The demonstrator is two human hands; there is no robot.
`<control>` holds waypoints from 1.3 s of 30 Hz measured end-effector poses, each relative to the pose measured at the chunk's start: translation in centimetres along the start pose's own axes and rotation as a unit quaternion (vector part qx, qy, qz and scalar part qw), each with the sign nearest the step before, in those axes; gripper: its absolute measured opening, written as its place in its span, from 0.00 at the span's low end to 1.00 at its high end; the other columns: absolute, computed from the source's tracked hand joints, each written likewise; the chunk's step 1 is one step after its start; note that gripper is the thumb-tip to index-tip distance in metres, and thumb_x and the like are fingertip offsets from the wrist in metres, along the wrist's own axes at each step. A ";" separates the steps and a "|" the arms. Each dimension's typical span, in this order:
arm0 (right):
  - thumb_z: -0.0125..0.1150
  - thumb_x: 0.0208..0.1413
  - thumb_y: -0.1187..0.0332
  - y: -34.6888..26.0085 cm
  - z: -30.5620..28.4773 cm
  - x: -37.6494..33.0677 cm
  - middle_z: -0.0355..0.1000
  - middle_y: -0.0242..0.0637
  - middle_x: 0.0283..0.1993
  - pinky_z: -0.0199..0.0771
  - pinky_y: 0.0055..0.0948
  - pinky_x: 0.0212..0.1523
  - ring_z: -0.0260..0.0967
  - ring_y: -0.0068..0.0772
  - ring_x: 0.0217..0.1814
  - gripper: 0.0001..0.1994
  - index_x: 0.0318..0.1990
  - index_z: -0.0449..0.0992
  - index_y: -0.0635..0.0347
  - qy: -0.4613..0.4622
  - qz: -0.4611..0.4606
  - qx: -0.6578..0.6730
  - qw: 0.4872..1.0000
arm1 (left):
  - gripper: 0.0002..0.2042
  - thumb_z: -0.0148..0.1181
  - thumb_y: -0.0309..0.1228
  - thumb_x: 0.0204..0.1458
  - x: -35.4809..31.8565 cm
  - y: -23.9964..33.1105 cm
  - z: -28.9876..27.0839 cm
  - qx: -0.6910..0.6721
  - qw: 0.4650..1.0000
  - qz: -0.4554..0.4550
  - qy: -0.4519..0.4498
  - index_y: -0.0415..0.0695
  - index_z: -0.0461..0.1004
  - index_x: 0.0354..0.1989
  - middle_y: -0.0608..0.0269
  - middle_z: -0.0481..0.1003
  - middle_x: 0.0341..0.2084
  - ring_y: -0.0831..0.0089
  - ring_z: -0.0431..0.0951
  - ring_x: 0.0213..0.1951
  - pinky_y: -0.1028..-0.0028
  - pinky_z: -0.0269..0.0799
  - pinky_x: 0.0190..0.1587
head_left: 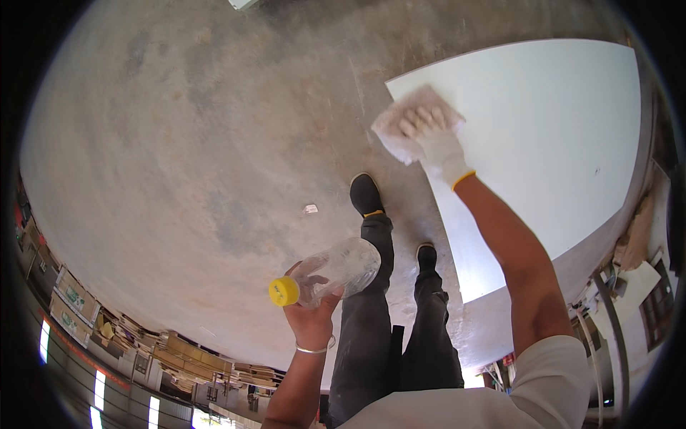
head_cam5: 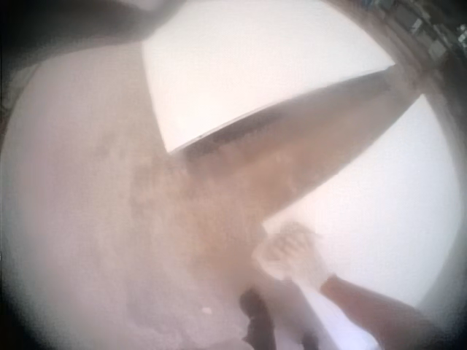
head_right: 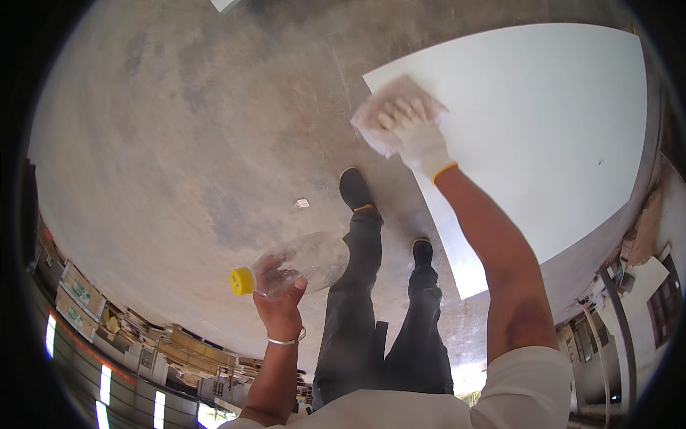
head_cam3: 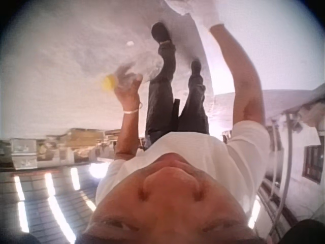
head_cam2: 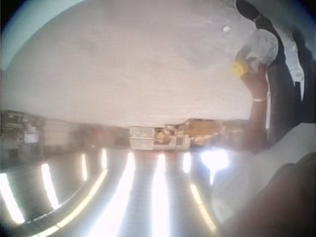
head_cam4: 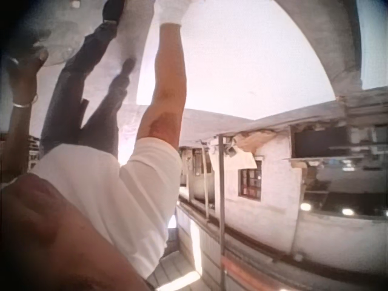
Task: The person kneels on the floor and wipes a stack of white panels with a cloth. They pick up a plastic bottle, pour liquid onto the cloth, and continue wiping the panels. The person then uses a small tool to scrape or clean the edges of the panels.
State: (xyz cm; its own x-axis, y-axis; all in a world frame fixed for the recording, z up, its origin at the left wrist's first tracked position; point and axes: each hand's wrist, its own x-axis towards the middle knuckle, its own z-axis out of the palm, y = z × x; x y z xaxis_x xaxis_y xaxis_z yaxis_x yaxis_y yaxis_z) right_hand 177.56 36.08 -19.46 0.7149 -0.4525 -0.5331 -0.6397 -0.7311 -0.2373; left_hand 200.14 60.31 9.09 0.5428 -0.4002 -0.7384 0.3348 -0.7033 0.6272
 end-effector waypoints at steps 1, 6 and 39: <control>0.57 0.64 0.64 2.3 -0.7 2.1 0.56 0.43 0.83 0.32 0.52 0.86 0.43 0.47 0.88 0.33 0.77 0.61 0.52 0.021 -0.007 -0.013 1.000 | 0.33 0.81 0.32 0.51 0.4 0.0 0.0 0.010 1.000 0.000 -0.001 0.39 0.70 0.63 0.52 0.77 0.58 0.63 0.77 0.59 0.65 0.73 0.62; 0.53 0.69 0.59 7.9 -6.0 8.2 0.56 0.52 0.81 0.32 0.61 0.84 0.44 0.59 0.86 0.34 0.80 0.57 0.57 0.266 0.213 0.025 0.940 | 0.33 0.81 0.31 0.50 2.3 1.8 -0.5 0.036 0.997 0.069 -0.016 0.40 0.69 0.63 0.51 0.76 0.59 0.63 0.76 0.60 0.65 0.72 0.63; 0.55 0.65 0.57 2.8 -6.2 7.5 0.55 0.52 0.82 0.33 0.67 0.84 0.43 0.61 0.87 0.36 0.79 0.59 0.56 -0.001 0.377 0.290 0.880 | 0.31 0.81 0.30 0.52 21.7 30.3 16.2 0.143 0.958 0.202 -0.142 0.37 0.72 0.62 0.55 0.77 0.59 0.67 0.76 0.55 0.68 0.74 0.58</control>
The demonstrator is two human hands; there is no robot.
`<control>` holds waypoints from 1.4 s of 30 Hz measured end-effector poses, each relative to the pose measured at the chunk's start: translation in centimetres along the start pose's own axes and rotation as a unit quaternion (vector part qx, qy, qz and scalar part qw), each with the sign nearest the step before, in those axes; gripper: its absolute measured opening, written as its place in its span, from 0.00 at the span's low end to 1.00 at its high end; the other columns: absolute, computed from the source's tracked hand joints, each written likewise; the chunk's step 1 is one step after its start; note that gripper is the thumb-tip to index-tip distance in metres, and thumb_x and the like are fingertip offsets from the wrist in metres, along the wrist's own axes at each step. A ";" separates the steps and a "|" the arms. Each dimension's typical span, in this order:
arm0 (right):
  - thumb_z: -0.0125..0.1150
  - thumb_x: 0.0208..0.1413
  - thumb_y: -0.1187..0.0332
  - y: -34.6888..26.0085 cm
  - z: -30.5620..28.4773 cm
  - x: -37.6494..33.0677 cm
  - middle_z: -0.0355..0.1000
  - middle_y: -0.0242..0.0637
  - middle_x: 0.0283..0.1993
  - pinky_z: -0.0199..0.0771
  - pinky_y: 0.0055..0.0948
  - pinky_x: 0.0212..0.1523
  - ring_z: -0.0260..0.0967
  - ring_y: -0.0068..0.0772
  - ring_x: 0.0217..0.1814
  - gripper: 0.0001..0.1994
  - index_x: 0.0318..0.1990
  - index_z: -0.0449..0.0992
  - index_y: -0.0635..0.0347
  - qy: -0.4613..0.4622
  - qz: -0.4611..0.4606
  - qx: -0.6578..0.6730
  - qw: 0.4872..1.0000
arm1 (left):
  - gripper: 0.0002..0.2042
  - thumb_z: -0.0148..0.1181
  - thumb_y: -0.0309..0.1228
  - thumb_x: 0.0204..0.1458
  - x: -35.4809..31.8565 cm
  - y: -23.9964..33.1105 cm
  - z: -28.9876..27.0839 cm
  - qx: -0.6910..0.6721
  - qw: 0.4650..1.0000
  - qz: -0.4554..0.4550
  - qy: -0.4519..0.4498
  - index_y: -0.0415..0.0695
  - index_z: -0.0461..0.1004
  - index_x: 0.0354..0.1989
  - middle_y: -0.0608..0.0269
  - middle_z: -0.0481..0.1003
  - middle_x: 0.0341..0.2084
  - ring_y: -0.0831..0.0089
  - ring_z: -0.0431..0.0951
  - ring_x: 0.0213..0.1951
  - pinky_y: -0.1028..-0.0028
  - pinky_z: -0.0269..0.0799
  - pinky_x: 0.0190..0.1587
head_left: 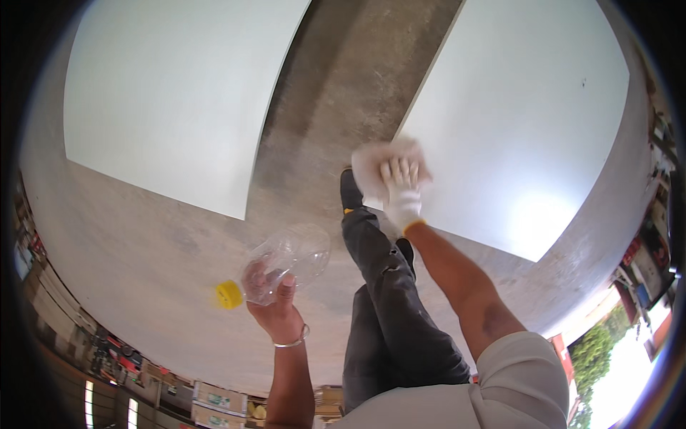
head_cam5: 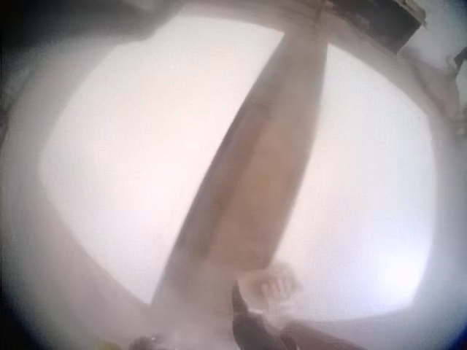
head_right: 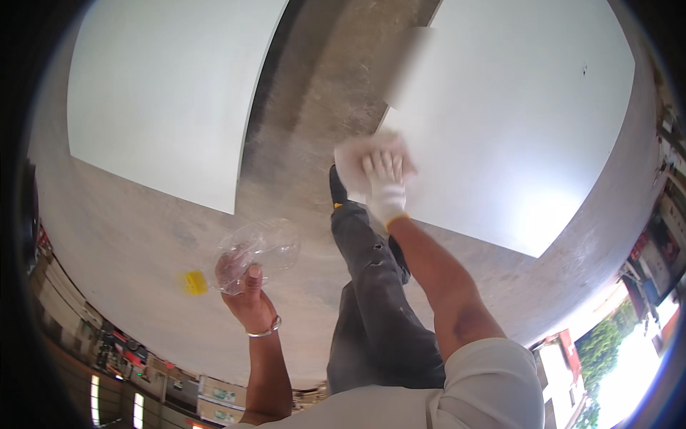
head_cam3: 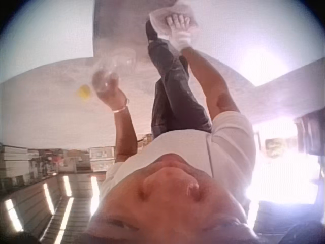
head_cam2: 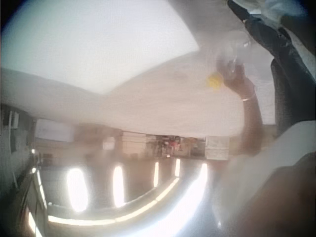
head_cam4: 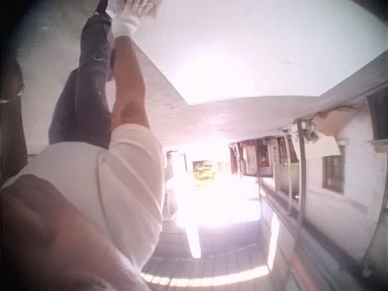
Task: The person kneels on the floor and wipes a stack of white panels with a cloth. They pick up a plastic bottle, pour liquid onto the cloth, and continue wiping the panels. The person then uses a small tool to scrape or clean the edges of the panels.
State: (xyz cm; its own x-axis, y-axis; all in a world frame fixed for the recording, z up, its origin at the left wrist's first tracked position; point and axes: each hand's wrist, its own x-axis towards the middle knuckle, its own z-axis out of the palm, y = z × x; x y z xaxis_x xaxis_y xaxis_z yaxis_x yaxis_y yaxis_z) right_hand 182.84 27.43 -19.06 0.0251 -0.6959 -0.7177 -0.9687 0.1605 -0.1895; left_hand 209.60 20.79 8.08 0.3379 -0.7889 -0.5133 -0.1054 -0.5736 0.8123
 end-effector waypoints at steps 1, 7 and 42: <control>0.64 0.56 0.63 -2.0 2.1 -2.7 0.57 0.48 0.82 0.31 0.60 0.86 0.44 0.55 0.87 0.36 0.75 0.64 0.56 0.142 -0.009 0.132 0.981 | 0.31 0.81 0.30 0.51 0.6 0.8 1.1 0.004 1.000 0.010 -0.018 0.37 0.72 0.62 0.55 0.77 0.59 0.68 0.76 0.54 0.69 0.74 0.56; 0.63 0.58 0.63 4.3 -5.9 6.1 0.59 0.50 0.80 0.35 0.60 0.85 0.49 0.57 0.85 0.34 0.74 0.67 0.55 0.241 0.023 0.137 0.961 | 0.32 0.80 0.32 0.52 3.4 5.4 4.4 0.080 0.992 -0.017 -0.097 0.36 0.72 0.64 0.56 0.77 0.58 0.64 0.76 0.57 0.63 0.71 0.63; 0.61 0.58 0.62 -12.1 3.1 -5.5 0.69 0.32 0.76 0.48 0.54 0.84 0.61 0.38 0.80 0.31 0.71 0.73 0.52 0.082 0.138 0.301 0.940 | 0.31 0.73 0.28 0.57 22.0 20.4 23.5 0.322 0.861 0.110 -0.378 0.37 0.67 0.67 0.48 0.75 0.61 0.57 0.74 0.63 0.58 0.69 0.69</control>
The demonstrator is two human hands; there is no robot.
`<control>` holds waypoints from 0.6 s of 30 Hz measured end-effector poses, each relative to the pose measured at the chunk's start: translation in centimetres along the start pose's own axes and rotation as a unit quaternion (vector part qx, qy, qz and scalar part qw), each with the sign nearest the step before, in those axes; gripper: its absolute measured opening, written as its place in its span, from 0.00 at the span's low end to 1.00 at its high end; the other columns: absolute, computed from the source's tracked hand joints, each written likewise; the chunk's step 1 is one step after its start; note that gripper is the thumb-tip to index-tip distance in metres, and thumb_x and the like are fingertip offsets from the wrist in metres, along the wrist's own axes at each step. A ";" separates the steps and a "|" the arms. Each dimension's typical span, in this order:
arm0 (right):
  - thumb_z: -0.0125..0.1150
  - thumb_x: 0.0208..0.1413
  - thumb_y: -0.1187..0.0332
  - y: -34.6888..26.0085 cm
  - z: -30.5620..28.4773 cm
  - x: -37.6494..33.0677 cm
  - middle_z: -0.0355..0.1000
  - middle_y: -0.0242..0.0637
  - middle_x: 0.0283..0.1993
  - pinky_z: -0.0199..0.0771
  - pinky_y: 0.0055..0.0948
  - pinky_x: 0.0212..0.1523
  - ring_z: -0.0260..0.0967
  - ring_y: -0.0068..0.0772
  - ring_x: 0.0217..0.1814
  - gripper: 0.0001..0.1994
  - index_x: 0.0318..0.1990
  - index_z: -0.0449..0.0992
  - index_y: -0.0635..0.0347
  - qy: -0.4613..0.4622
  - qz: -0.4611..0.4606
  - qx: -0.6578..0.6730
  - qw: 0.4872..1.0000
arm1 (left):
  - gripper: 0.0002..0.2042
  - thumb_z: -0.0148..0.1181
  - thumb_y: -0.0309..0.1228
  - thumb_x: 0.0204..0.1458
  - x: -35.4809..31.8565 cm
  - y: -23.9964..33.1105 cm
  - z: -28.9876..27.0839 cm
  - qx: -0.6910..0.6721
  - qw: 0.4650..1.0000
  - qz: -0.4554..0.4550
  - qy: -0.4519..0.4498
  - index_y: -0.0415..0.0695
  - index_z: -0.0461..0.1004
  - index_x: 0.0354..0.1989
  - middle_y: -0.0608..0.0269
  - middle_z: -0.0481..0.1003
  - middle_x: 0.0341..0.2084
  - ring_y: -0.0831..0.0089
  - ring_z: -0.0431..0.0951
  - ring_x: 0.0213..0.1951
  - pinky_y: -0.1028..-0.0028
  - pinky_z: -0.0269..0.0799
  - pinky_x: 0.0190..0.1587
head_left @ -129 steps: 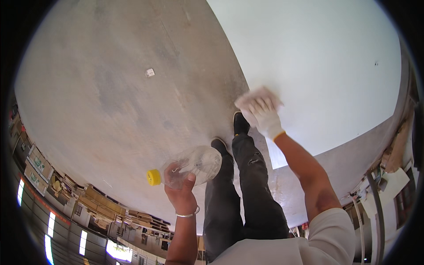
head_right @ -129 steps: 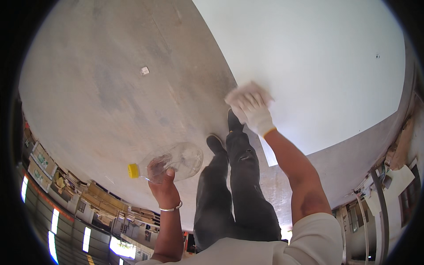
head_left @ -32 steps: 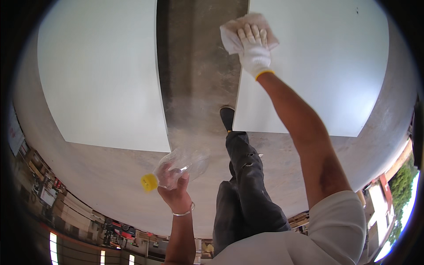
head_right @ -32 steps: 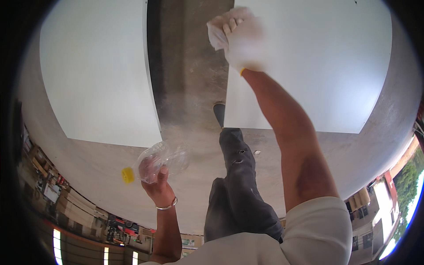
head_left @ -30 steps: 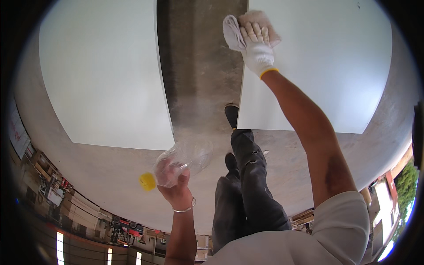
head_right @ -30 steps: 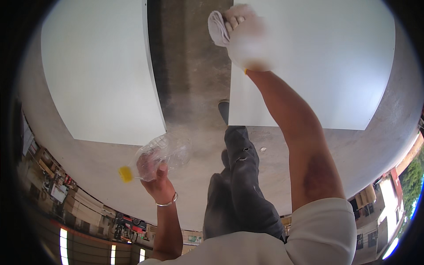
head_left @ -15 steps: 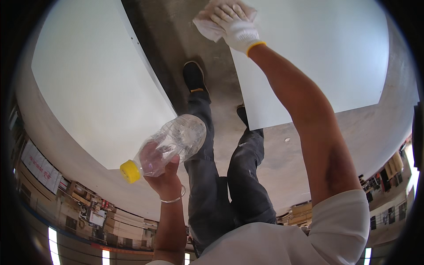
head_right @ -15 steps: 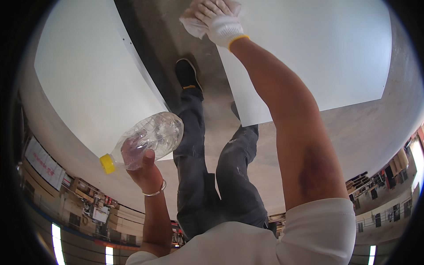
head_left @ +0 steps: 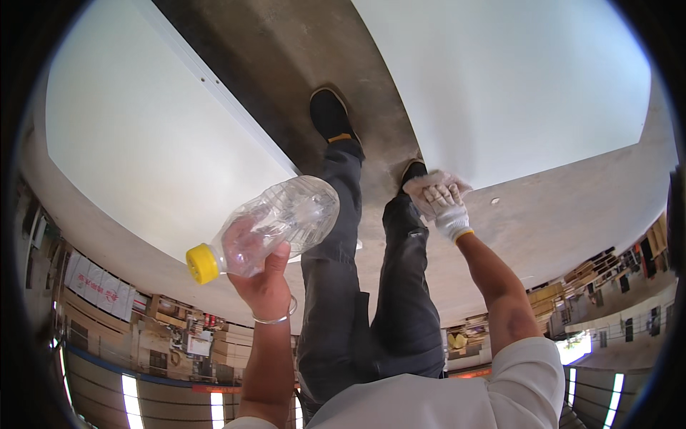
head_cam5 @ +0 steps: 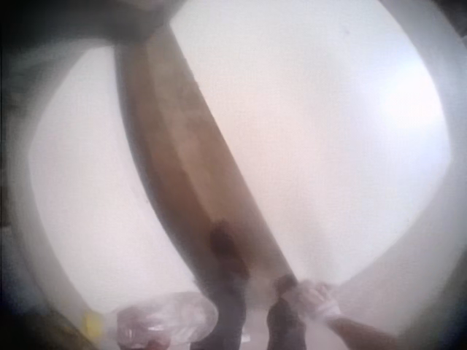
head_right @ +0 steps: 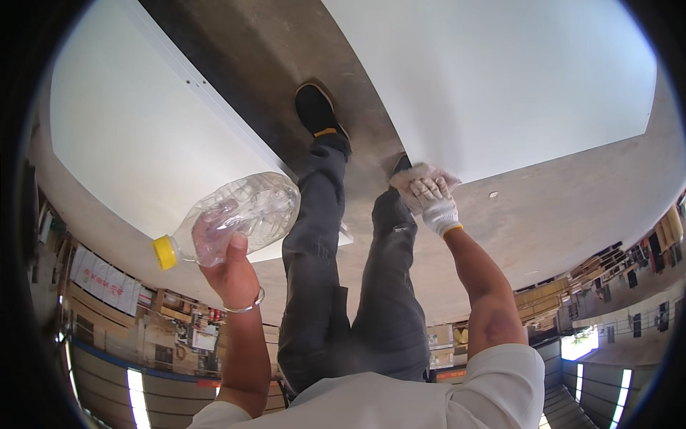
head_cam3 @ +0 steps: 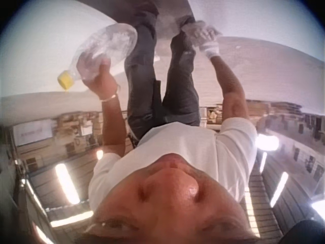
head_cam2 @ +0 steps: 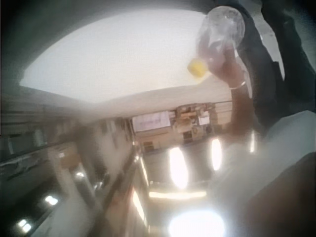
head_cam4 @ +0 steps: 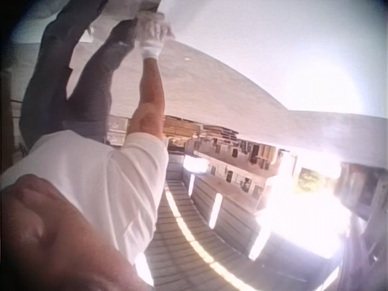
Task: The person kneels on the floor and wipes a stack of white panels with a cloth. They pick up a plastic bottle, pour liquid onto the cloth, and continue wiping the panels. The person then uses a small tool to scrape or clean the edges of the panels.
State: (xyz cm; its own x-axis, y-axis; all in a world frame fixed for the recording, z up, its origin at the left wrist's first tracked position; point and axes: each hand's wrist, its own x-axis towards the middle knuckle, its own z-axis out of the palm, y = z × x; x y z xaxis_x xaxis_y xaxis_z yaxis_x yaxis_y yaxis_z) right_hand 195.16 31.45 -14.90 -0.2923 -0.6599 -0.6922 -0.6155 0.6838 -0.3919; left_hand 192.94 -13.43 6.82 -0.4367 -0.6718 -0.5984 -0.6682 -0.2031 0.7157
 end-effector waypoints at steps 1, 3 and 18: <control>0.60 0.58 0.62 0.0 -0.5 1.8 0.69 0.33 0.75 0.49 0.54 0.83 0.62 0.39 0.79 0.30 0.71 0.74 0.53 0.015 0.013 -0.005 1.000 | 0.31 0.73 0.28 0.57 0.2 0.0 0.4 -0.006 1.000 0.000 -0.001 0.37 0.67 0.67 0.48 0.75 0.61 0.57 0.74 0.63 0.58 0.69 0.69; 0.59 0.58 0.63 0.4 -4.3 7.7 0.69 0.37 0.74 0.51 0.56 0.82 0.61 0.43 0.79 0.29 0.69 0.76 0.54 0.131 -0.030 0.010 0.991 | 0.31 0.73 0.28 0.57 0.7 0.3 0.9 -0.023 1.000 -0.004 -0.004 0.37 0.67 0.67 0.48 0.75 0.61 0.57 0.74 0.64 0.58 0.69 0.69; 0.62 0.57 0.62 -0.8 -25.8 27.9 0.67 0.46 0.75 0.46 0.57 0.83 0.55 0.53 0.82 0.29 0.67 0.75 0.61 0.282 -0.084 -0.035 0.955 | 0.29 0.70 0.32 0.58 5.9 4.0 -1.1 -0.045 0.999 0.012 0.006 0.36 0.69 0.66 0.49 0.75 0.60 0.58 0.75 0.62 0.58 0.69 0.68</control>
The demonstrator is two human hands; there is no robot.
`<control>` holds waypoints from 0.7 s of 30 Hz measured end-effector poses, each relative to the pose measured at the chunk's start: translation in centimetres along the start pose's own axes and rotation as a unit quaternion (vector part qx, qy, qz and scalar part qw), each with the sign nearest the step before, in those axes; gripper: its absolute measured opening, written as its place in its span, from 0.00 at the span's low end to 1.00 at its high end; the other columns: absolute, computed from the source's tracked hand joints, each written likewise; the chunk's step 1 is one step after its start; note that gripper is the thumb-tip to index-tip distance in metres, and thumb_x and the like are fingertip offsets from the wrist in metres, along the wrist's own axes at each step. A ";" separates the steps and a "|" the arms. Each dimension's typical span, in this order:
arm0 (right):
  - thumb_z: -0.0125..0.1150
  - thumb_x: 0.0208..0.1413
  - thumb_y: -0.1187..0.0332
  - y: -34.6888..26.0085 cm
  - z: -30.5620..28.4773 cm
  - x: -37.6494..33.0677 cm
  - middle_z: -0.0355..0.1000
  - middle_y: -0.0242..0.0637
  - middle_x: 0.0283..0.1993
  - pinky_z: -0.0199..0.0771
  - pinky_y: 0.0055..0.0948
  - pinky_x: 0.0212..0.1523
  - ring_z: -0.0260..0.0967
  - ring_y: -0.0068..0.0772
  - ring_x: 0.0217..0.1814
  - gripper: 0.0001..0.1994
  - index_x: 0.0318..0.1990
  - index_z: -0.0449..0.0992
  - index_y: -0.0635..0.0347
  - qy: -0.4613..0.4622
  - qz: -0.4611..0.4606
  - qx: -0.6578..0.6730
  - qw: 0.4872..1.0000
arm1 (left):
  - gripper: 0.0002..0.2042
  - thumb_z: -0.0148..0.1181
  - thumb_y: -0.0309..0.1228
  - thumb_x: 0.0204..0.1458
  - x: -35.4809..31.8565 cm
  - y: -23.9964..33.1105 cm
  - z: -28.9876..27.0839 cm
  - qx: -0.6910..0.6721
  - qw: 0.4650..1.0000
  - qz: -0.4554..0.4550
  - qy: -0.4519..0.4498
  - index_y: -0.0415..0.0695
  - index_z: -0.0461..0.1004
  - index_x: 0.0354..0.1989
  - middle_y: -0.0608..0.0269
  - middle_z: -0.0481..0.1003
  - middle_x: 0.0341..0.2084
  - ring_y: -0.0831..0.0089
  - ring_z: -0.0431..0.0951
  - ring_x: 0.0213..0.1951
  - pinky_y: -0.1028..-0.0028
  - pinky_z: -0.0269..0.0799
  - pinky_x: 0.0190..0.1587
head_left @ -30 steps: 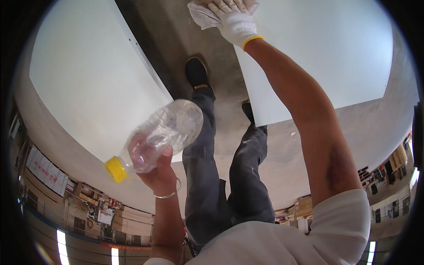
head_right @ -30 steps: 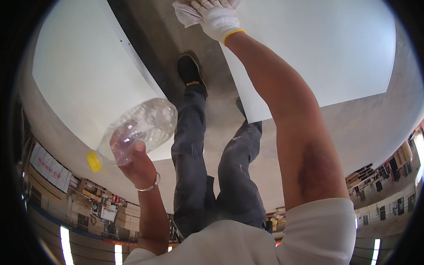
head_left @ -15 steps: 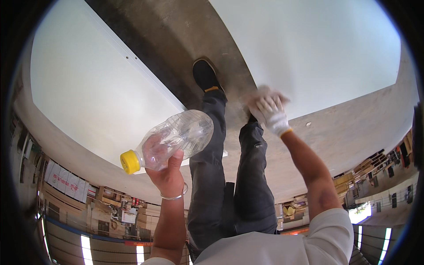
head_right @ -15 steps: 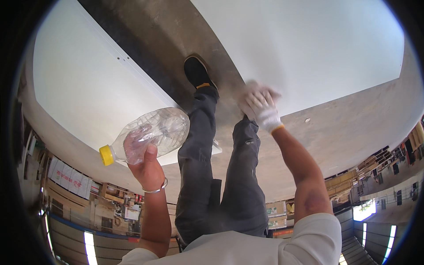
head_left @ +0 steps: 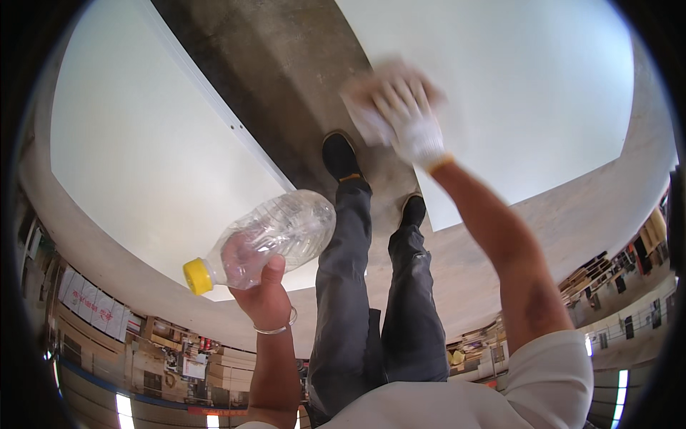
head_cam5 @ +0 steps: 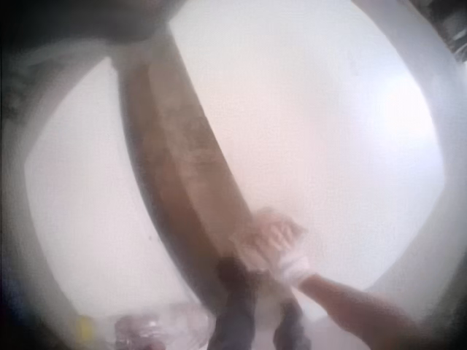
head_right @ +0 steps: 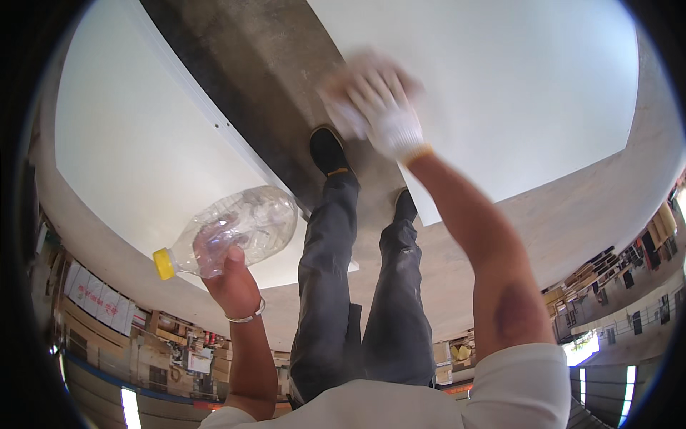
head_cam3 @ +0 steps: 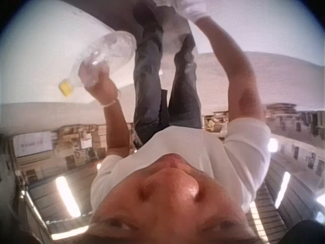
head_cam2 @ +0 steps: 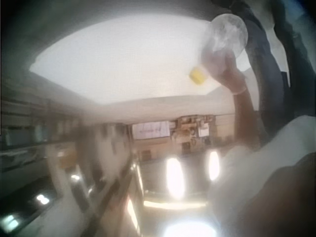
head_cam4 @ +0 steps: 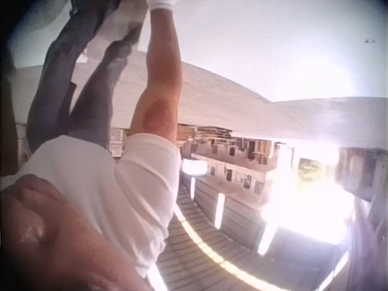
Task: The person kneels on the floor and wipes a stack of white panels with a cloth. They pick up a plastic bottle, pour liquid onto the cloth, and continue wiping the panels. The person then uses a small tool to scrape or clean the edges of the panels.
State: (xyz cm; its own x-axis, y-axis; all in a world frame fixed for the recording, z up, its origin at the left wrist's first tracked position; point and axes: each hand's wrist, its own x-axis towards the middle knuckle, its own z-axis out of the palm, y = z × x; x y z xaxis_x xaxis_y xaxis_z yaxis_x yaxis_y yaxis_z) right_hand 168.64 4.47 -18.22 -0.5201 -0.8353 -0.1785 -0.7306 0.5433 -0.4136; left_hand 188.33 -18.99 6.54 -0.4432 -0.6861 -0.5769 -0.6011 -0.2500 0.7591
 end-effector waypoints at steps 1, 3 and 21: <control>0.60 0.57 0.62 -1.1 0.5 -5.4 0.67 0.45 0.75 0.45 0.59 0.84 0.54 0.54 0.83 0.29 0.67 0.76 0.60 -0.090 0.023 -0.010 0.996 | 0.29 0.71 0.31 0.57 0.0 -0.3 -0.2 -0.012 1.000 -0.019 -0.002 0.36 0.69 0.66 0.49 0.75 0.60 0.58 0.75 0.62 0.58 0.69 0.68; 0.60 0.58 0.62 -2.9 0.8 -14.8 0.68 0.43 0.75 0.45 0.58 0.84 0.57 0.53 0.82 0.29 0.68 0.75 0.56 -0.240 0.066 0.019 0.968 | 0.29 0.71 0.29 0.57 0.0 -1.0 -0.6 -0.023 0.999 -0.037 -0.002 0.36 0.69 0.66 0.50 0.75 0.60 0.59 0.75 0.62 0.58 0.69 0.68; 0.59 0.60 0.62 3.7 -3.7 11.3 0.59 0.47 0.81 0.37 0.58 0.86 0.46 0.55 0.86 0.33 0.74 0.67 0.57 -0.078 0.005 -0.101 0.992 | 0.32 0.75 0.29 0.51 4.1 3.4 -0.9 -0.070 0.994 -0.064 0.053 0.37 0.70 0.64 0.58 0.75 0.55 0.65 0.76 0.57 0.64 0.72 0.63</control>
State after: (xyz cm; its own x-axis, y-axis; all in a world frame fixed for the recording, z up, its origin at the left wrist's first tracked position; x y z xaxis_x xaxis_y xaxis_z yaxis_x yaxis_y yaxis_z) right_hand 158.42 -2.65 -18.41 -0.4649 -0.8236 -0.3250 -0.8076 0.5449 -0.2256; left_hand 185.09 -23.23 7.00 -0.2913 -0.7090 -0.6423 -0.5459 -0.4282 0.7202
